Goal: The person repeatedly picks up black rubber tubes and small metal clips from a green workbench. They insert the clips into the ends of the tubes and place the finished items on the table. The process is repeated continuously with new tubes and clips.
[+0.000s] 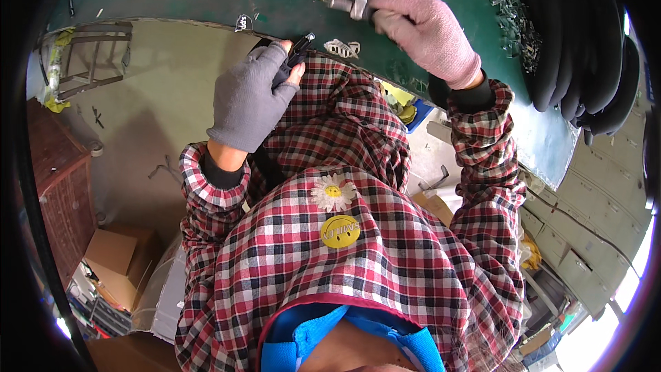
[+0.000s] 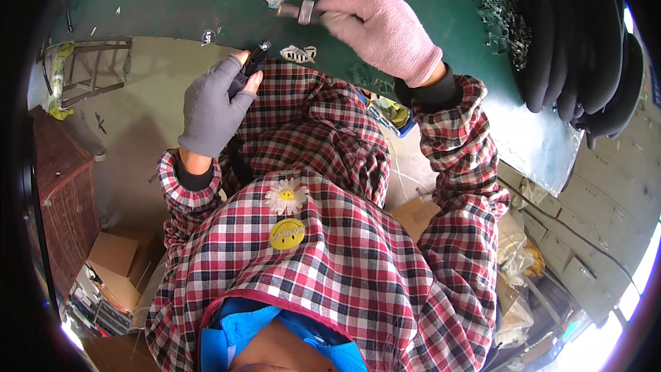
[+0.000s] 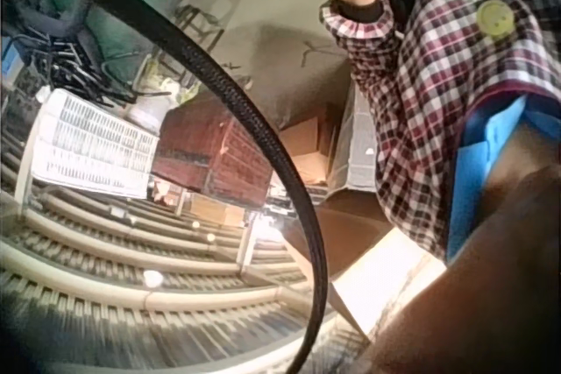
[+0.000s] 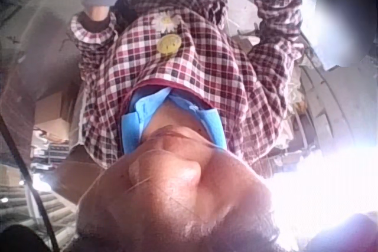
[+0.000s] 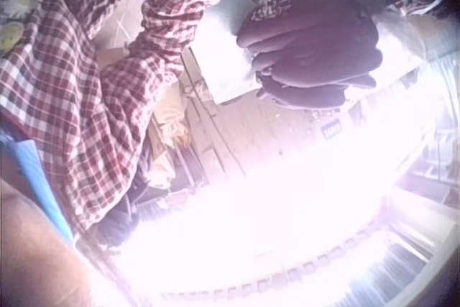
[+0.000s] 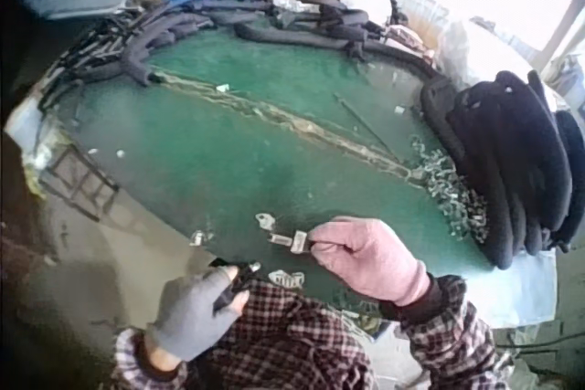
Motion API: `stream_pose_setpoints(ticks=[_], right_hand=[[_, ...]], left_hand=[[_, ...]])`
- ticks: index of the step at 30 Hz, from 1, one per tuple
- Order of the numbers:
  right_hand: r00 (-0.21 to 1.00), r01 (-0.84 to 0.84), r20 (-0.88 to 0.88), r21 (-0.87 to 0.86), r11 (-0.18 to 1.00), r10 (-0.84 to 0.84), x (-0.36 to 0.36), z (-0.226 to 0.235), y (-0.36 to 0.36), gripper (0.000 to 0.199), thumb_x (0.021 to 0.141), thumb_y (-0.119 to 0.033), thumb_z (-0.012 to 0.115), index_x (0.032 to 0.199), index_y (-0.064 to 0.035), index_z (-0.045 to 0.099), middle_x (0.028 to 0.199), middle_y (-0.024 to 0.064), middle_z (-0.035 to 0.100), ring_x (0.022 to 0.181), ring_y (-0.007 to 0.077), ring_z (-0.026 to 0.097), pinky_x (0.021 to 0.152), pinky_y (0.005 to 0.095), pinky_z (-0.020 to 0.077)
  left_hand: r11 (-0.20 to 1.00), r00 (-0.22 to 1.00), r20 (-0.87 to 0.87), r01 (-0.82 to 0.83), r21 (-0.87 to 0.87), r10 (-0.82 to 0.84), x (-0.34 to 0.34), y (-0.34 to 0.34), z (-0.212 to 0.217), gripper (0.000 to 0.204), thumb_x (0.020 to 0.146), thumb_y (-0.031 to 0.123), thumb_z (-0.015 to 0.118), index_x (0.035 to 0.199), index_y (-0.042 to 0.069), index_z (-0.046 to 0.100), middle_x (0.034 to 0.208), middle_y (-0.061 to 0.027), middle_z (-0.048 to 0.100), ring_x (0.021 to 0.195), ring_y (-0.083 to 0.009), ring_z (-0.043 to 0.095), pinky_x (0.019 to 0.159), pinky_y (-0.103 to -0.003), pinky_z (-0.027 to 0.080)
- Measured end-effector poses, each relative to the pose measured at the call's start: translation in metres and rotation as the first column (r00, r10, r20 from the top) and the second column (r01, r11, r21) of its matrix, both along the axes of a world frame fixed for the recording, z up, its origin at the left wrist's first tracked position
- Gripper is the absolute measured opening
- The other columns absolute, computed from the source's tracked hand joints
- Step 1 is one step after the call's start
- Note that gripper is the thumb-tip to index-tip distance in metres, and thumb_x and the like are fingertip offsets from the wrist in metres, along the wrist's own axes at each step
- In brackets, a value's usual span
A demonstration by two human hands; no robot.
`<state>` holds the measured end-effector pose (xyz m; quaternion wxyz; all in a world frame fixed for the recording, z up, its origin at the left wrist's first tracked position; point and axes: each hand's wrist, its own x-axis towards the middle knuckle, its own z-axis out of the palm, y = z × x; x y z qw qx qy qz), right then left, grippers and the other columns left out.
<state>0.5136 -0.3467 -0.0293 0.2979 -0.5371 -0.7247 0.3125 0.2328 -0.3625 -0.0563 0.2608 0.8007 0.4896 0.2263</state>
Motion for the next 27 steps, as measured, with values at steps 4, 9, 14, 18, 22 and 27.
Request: stream_pose_setpoints(ticks=[4,9,14,18,22,27], right_hand=[[0.980,-0.151,0.110,-0.140,0.979,0.166,-0.007,0.024,0.001,0.024,0.092,-0.031,0.073,0.097,-0.0084,0.079,0.078,0.0109,0.072,0.072,0.0268,0.069,0.069,0.0345,0.0553],[0.923,-0.237,0.260,-0.193,0.952,0.282,-0.009,0.032,0.015,0.024,0.093,-0.033,0.071,0.100,-0.0123,0.081,0.087,0.0084,0.076,0.079,0.0259,0.072,0.075,0.0340,0.0583],[0.901,-0.339,0.174,-0.292,0.894,0.398,-0.002,0.032,0.024,0.023,0.095,-0.026,0.072,0.099,-0.0041,0.078,0.081,0.0106,0.074,0.072,0.0211,0.070,0.070,0.0309,0.0569],[0.880,-0.321,0.228,-0.361,0.876,0.417,-0.008,0.042,0.027,0.025,0.095,-0.028,0.070,0.096,-0.0043,0.078,0.078,0.0091,0.073,0.070,0.0193,0.068,0.069,0.0302,0.0557],[0.850,-0.348,0.228,-0.432,0.832,0.474,-0.019,0.063,0.032,0.032,0.095,-0.037,0.066,0.083,-0.0074,0.072,0.078,0.0157,0.067,0.075,0.0377,0.065,0.068,0.0439,0.0518],[0.813,-0.423,0.245,-0.376,0.824,0.529,-0.010,0.049,0.033,0.037,0.097,-0.042,0.065,0.086,-0.0081,0.073,0.076,0.0156,0.067,0.075,0.0376,0.065,0.067,0.0435,0.0516]], left_hand=[[1.000,0.999,-0.044,-0.018,-0.022,0.017,0.000,-0.013,0.017,0.034,0.091,0.024,0.074,0.118,0.003,0.070,0.090,-0.0151,0.072,0.073,-0.0284,0.071,0.065,-0.037,0.054],[0.999,0.997,-0.071,-0.027,0.021,0.029,0.003,-0.016,0.022,0.027,0.090,0.024,0.072,0.111,0.006,0.071,0.098,-0.0117,0.074,0.078,-0.0282,0.073,0.065,-0.037,0.057],[0.999,0.999,-0.049,0.004,0.046,-0.002,0.004,-0.018,0.021,0.031,0.091,0.024,0.075,0.115,0.005,0.070,0.085,-0.0126,0.069,0.068,-0.0277,0.069,0.061,-0.037,0.053],[0.995,0.997,-0.077,0.022,0.093,-0.015,0.005,-0.021,0.024,0.029,0.089,0.023,0.075,0.113,0.007,0.070,0.088,-0.0116,0.069,0.068,-0.0299,0.069,0.060,-0.039,0.053],[0.996,0.994,-0.101,0.038,0.081,-0.029,0.003,-0.024,0.022,0.027,0.088,0.024,0.074,0.110,0.009,0.070,0.091,-0.0097,0.070,0.069,-0.0305,0.069,0.058,-0.039,0.054],[0.990,0.992,-0.109,0.078,0.119,-0.065,0.002,-0.027,0.019,0.030,0.088,0.021,0.076,0.112,0.005,0.069,0.091,-0.0132,0.071,0.070,-0.0322,0.069,0.059,-0.039,0.053]])
